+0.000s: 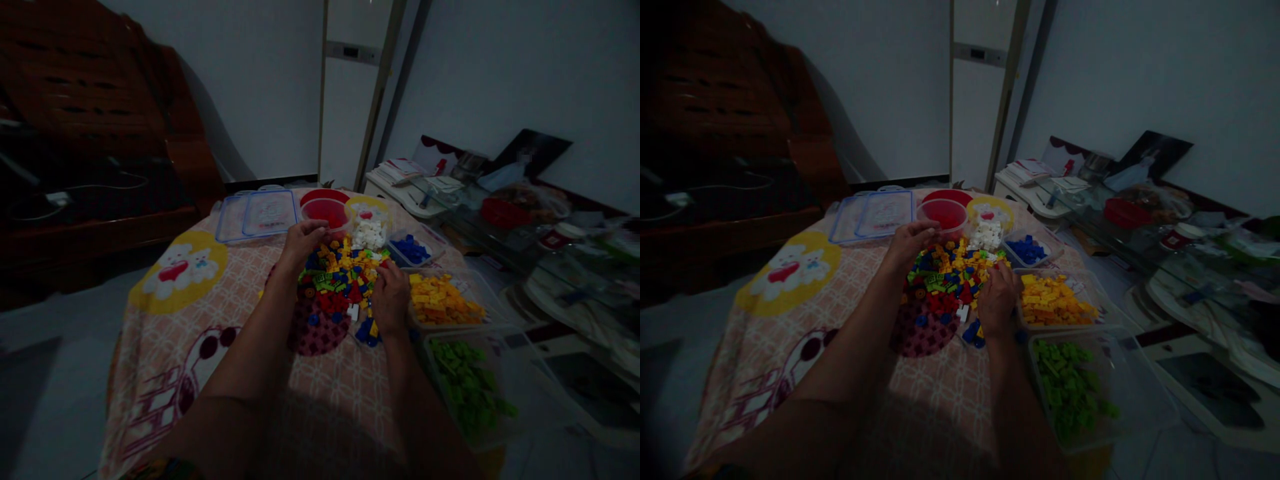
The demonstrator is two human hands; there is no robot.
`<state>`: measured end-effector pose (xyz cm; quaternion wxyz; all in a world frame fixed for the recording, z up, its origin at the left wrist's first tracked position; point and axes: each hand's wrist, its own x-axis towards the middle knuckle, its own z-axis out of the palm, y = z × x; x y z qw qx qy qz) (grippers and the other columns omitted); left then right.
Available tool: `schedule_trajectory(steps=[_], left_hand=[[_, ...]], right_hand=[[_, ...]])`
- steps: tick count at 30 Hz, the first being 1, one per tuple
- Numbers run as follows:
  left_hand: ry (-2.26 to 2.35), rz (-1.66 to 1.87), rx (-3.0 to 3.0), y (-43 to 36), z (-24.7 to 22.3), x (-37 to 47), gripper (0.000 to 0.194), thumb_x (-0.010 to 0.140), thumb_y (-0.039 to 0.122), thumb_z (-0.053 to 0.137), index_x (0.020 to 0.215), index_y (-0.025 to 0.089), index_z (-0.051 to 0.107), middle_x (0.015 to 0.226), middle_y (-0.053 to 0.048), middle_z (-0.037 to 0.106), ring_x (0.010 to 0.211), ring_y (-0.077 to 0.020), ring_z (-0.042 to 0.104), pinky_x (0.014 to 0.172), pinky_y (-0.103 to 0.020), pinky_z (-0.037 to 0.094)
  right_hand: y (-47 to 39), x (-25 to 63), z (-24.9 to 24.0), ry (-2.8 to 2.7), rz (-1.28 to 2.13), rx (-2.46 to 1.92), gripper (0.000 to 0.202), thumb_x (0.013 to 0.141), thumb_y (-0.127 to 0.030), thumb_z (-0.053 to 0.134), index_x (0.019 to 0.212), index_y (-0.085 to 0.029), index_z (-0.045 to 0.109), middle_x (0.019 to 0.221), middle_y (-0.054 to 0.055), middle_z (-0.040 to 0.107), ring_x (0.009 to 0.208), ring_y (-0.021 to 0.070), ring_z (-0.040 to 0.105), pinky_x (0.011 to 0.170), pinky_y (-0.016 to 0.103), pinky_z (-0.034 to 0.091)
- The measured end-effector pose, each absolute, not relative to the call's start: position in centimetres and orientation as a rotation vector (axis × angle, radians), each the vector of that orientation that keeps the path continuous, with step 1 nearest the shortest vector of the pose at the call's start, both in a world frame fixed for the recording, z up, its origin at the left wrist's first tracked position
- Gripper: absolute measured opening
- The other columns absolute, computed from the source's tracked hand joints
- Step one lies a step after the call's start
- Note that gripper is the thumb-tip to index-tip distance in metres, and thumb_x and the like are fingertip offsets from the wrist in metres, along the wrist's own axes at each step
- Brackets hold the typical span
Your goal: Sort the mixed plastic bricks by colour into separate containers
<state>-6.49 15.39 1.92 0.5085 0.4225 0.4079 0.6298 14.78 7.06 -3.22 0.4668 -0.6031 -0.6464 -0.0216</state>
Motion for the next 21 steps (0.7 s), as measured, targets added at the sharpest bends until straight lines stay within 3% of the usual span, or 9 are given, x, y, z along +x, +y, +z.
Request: schedule_trajectory(steps=[13,21], left_hand=[[0.996,1.473,1.092,15.0,2.4,-6.2,0.031,0.064,0.031,0.081,0.087,0.012,0.074,0.079,-0.007,0.074,0.076,-0.0197,0.071,0.082,-0.038,0.058],[0.995,1.448,1.139,14.7,2.6,-6.4,0.032,0.065,0.034,0.081,0.088,0.012,0.074,0.081,-0.008,0.075,0.077,-0.0205,0.071,0.079,-0.036,0.059]], right_hand=[[5.9,11.1,-2.7,-1.877,0.164,-1.179,0.028,0.092,-0.014,0.052,0.107,-0.019,0.075,0.124,0.012,0.071,0.119,0.0234,0.061,0.109,0.042,0.046],[6.1,14.5,-1.1,-1.646,-0.055,-1.651,0.026,0.085,-0.010,0.051,0.096,-0.016,0.074,0.098,0.013,0.074,0.096,0.0254,0.064,0.094,0.039,0.047]])
